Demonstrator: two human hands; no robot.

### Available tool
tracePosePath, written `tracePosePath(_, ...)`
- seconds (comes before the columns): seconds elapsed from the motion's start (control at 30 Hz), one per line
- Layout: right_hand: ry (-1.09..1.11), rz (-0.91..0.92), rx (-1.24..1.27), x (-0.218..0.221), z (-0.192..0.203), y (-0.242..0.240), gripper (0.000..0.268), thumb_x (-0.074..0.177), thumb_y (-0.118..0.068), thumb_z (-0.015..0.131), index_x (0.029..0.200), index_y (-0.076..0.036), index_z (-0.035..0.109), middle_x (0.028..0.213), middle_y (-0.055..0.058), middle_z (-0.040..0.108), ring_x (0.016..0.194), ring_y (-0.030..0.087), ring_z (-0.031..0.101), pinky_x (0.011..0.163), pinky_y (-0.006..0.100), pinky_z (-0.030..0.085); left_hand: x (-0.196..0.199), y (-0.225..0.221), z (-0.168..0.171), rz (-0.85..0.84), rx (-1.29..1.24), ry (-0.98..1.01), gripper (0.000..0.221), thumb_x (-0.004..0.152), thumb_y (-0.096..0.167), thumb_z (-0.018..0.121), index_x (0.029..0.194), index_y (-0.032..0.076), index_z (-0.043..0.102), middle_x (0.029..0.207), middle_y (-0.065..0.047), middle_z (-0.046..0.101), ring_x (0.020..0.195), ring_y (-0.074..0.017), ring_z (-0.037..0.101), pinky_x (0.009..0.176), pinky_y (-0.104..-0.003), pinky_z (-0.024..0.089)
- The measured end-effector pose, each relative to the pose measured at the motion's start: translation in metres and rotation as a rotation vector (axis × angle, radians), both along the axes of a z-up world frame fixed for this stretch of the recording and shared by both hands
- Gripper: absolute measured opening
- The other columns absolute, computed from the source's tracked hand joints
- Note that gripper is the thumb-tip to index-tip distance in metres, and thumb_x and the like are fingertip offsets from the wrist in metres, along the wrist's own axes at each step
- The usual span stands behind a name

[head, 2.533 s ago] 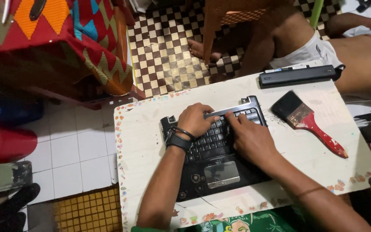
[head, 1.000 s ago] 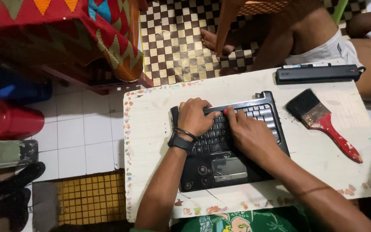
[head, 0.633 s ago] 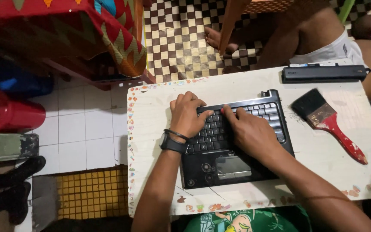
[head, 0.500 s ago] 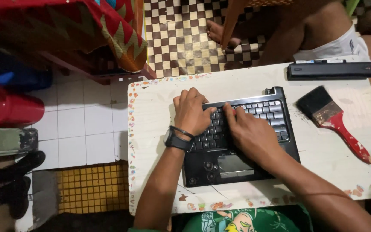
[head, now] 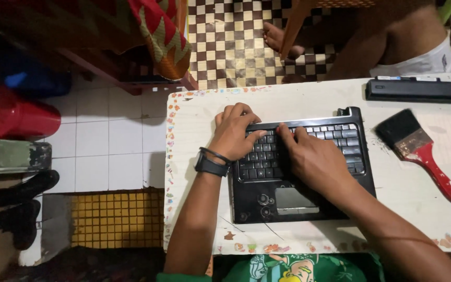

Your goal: Cleaning the internal components of a laptop with a brush and reassembling the chassis and keyboard using a screwdriver.

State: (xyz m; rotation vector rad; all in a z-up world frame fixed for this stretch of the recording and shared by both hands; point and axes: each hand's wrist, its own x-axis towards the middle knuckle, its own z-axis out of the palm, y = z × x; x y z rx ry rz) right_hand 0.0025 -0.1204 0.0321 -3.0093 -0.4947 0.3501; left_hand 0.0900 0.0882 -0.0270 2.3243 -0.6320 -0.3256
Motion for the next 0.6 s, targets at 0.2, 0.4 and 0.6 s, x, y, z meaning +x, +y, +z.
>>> tracePosePath(0.2,-0.055,0.035,-0.095,-0.009,-0.006,0.012,0.064,0.085,-0.006,0.047,0.148,0.006,0.046,0.096,0.018,0.063,0.066,0.032,0.073,0.048,0.045,0.058,0.012,-0.005,-0.024,-0.022,-0.004,0.026,0.021,0.091,0.031,0.074,0.102,0.013,0.072,0.103,-0.001,0.056,0.117,-0.0248,0.048,0.105,-0.046,0.029)
tracePosePath(0.4,0.003,-0.049,0.019,-0.003,0.022,0.012,0.067,0.084,-0.006,0.045,0.151,-0.002,0.041,0.094,0.015,0.061,0.062,0.038,0.071,0.043,0.054,0.053,0.016,0.01,-0.019,-0.082,-0.155,0.077,0.016,0.096,0.022,0.069,0.108,0.011,0.072,0.108,-0.006,0.063,0.121,-0.0304,0.052,0.107,-0.047,0.034)
tracePosePath(0.6,-0.068,0.023,0.026,0.001,-0.02,0.019,0.062,0.09,-0.009,0.043,0.152,-0.003,0.041,0.095,0.015,0.061,0.064,0.035,0.07,0.043,0.054,0.052,0.016,0.019,-0.034,-0.142,-0.3,-0.034,0.021,0.095,0.022,0.073,0.111,0.009,0.071,0.112,-0.007,0.066,0.117,-0.0347,0.056,0.106,-0.047,0.043)
